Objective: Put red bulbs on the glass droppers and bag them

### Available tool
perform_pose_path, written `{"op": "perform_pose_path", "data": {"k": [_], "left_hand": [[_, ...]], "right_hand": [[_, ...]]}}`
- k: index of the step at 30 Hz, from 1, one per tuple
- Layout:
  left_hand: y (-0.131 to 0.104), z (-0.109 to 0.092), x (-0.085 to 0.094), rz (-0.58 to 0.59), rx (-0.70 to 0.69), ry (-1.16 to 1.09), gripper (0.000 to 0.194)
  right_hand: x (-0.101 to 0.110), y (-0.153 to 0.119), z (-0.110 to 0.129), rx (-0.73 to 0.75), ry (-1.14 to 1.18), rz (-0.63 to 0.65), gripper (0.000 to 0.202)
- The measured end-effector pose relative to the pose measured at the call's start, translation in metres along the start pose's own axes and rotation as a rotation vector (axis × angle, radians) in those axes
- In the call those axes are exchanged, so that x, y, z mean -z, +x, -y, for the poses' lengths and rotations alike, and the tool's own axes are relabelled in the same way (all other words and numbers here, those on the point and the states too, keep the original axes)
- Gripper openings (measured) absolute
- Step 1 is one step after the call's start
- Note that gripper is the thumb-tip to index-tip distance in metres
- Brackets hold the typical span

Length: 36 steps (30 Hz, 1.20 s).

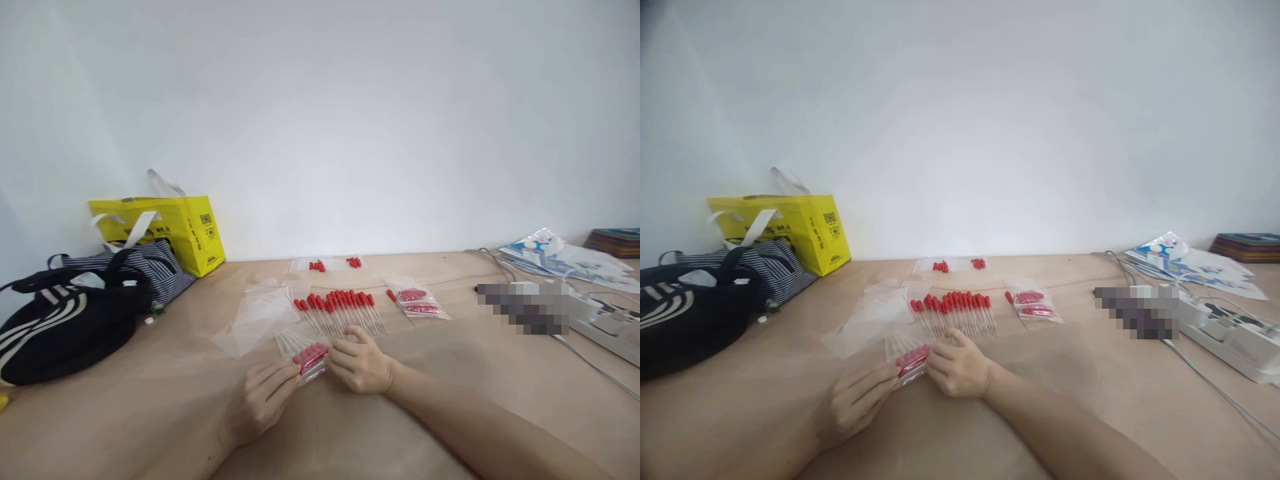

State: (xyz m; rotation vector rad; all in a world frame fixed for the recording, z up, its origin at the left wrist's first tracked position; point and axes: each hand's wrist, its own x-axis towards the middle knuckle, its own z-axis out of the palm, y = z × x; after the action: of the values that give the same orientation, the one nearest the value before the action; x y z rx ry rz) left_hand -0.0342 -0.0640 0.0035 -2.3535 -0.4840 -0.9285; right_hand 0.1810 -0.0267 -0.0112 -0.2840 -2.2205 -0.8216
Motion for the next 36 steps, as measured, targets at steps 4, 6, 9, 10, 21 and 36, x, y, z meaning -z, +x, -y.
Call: {"op": "perform_pose_path", "data": {"k": [4, 6, 9, 10, 21, 36], "left_hand": [[0.000, -0.002, 0.000, -0.020, 0.014, -0.003, 0.019], [0.000, -0.001, 0.000, -0.038, -0.006, -0.023, 0.018], [0.001, -0.001, 0.001, -0.050, -0.041, -0.047, 0.016], [0.002, -0.001, 0.002, -0.049, -0.052, -0.050, 0.015], [-0.006, 0.003, 0.004, -0.020, 0.142, -0.305, 0.021], [0.001, 0.014, -0.010, 0.199, 0.544, -0.407, 0.019]], "right_hand": [[0.003, -0.015, -0.009, -0.019, 0.032, 0.005, 0.029], [0.001, -0.018, -0.011, -0.045, 0.047, 0.014, 0.027], [-0.001, -0.018, -0.008, -0.191, 0.104, 0.074, 0.019], [-0.001, -0.017, -0.007, -0.251, 0.149, 0.108, 0.017], [0.002, -0.003, 0.011, -0.796, 1.136, 0.126, 0.030], [0.056, -0.082, -0.094, -1.435, 0.882, -0.210, 0.033]]}}
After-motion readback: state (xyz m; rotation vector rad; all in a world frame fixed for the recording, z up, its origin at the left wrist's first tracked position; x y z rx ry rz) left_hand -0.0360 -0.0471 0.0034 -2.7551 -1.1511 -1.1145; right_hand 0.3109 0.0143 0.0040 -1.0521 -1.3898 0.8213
